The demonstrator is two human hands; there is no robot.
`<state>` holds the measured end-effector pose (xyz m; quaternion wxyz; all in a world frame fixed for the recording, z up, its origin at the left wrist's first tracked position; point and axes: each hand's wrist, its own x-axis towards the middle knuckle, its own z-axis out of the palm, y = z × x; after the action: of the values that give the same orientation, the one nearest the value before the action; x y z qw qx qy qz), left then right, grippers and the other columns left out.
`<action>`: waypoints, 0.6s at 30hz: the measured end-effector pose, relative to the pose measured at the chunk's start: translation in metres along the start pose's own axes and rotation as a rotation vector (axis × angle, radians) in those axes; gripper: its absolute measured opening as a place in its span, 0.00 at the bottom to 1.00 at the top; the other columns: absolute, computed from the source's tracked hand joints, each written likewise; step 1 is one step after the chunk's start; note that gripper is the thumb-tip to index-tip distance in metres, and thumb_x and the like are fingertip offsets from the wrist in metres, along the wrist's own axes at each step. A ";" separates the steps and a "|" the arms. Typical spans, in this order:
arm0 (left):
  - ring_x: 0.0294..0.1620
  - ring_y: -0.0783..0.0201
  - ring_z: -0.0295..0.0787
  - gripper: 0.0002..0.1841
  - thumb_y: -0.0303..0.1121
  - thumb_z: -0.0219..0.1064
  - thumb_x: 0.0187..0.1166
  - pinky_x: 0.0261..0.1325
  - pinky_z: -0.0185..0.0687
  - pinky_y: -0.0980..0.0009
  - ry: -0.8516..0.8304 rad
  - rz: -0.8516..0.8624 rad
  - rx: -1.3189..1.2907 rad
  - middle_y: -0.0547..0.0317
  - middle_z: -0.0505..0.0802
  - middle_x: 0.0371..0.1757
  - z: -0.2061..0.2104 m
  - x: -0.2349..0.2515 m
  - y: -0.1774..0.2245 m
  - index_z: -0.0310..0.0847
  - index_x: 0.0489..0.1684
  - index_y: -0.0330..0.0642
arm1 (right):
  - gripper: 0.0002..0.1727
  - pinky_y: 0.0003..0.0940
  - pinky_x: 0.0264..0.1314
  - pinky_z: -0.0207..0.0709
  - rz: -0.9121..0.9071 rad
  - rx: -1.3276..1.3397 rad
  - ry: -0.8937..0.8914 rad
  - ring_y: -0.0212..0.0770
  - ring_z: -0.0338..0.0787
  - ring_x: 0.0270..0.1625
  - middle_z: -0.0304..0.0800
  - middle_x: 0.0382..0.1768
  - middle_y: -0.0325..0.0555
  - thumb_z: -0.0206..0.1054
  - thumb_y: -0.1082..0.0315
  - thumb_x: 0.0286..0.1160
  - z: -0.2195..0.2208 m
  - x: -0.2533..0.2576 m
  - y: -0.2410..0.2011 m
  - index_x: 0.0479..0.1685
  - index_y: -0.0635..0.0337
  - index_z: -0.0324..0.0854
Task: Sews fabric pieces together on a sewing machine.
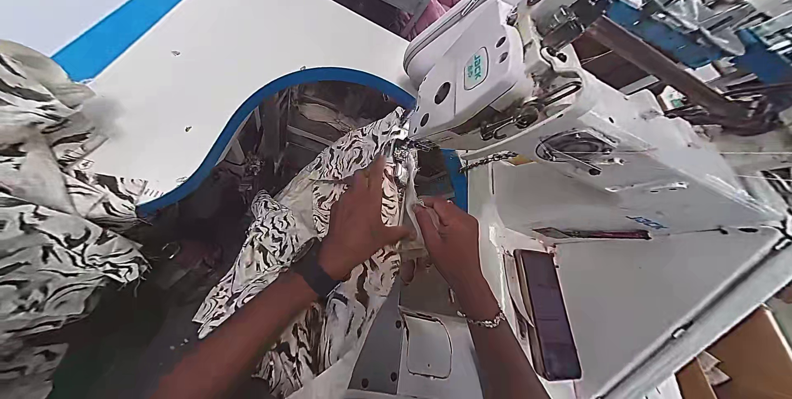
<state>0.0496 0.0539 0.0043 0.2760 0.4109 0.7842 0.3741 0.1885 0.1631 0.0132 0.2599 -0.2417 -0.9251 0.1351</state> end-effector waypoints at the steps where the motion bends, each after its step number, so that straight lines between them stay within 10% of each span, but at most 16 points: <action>1: 0.59 0.38 0.87 0.58 0.55 0.89 0.50 0.56 0.83 0.41 0.033 0.043 0.002 0.35 0.77 0.77 0.003 -0.006 -0.002 0.64 0.88 0.44 | 0.13 0.33 0.42 0.84 -0.012 0.045 0.019 0.42 0.94 0.37 0.96 0.34 0.54 0.65 0.67 0.75 0.003 -0.002 0.002 0.40 0.68 0.92; 4: 0.57 0.44 0.90 0.32 0.52 0.77 0.70 0.56 0.84 0.46 0.122 0.190 -0.073 0.40 0.87 0.68 0.005 -0.015 -0.013 0.85 0.69 0.41 | 0.11 0.22 0.50 0.83 -0.026 0.172 0.077 0.32 0.94 0.44 0.96 0.39 0.51 0.69 0.68 0.72 0.001 0.000 0.014 0.36 0.67 0.92; 7: 0.46 0.47 0.91 0.19 0.41 0.61 0.87 0.50 0.83 0.45 0.144 0.199 -0.069 0.43 0.91 0.57 -0.001 -0.010 -0.013 0.85 0.67 0.39 | 0.10 0.26 0.54 0.86 -0.056 0.251 0.060 0.36 0.96 0.51 0.97 0.50 0.54 0.69 0.68 0.72 0.005 -0.001 0.020 0.35 0.66 0.93; 13: 0.54 0.39 0.90 0.40 0.53 0.75 0.75 0.55 0.82 0.38 0.096 0.102 0.036 0.36 0.88 0.63 0.005 0.000 -0.009 0.68 0.86 0.44 | 0.12 0.28 0.40 0.79 -0.062 0.258 -0.061 0.31 0.90 0.37 0.92 0.65 0.53 0.65 0.65 0.73 0.006 -0.002 0.023 0.29 0.64 0.88; 16: 0.40 0.43 0.88 0.33 0.51 0.74 0.75 0.42 0.84 0.46 0.191 0.239 0.105 0.36 0.86 0.56 0.009 -0.002 -0.012 0.78 0.75 0.38 | 0.13 0.29 0.31 0.71 -0.086 0.247 -0.070 0.31 0.77 0.26 0.92 0.38 0.48 0.63 0.66 0.69 0.005 -0.003 0.019 0.41 0.66 0.88; 18: 0.51 0.41 0.90 0.22 0.45 0.64 0.85 0.50 0.87 0.48 0.220 0.409 0.198 0.33 0.86 0.61 0.012 -0.006 -0.021 0.86 0.62 0.36 | 0.23 0.34 0.28 0.70 -0.104 0.208 -0.113 0.36 0.74 0.22 0.86 0.24 0.44 0.62 0.67 0.68 0.003 -0.004 0.016 0.62 0.68 0.86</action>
<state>0.0524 0.0456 -0.0190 0.0662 0.5430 0.7428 0.3861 0.1956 0.1742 0.0031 0.2377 -0.1571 -0.9305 0.2300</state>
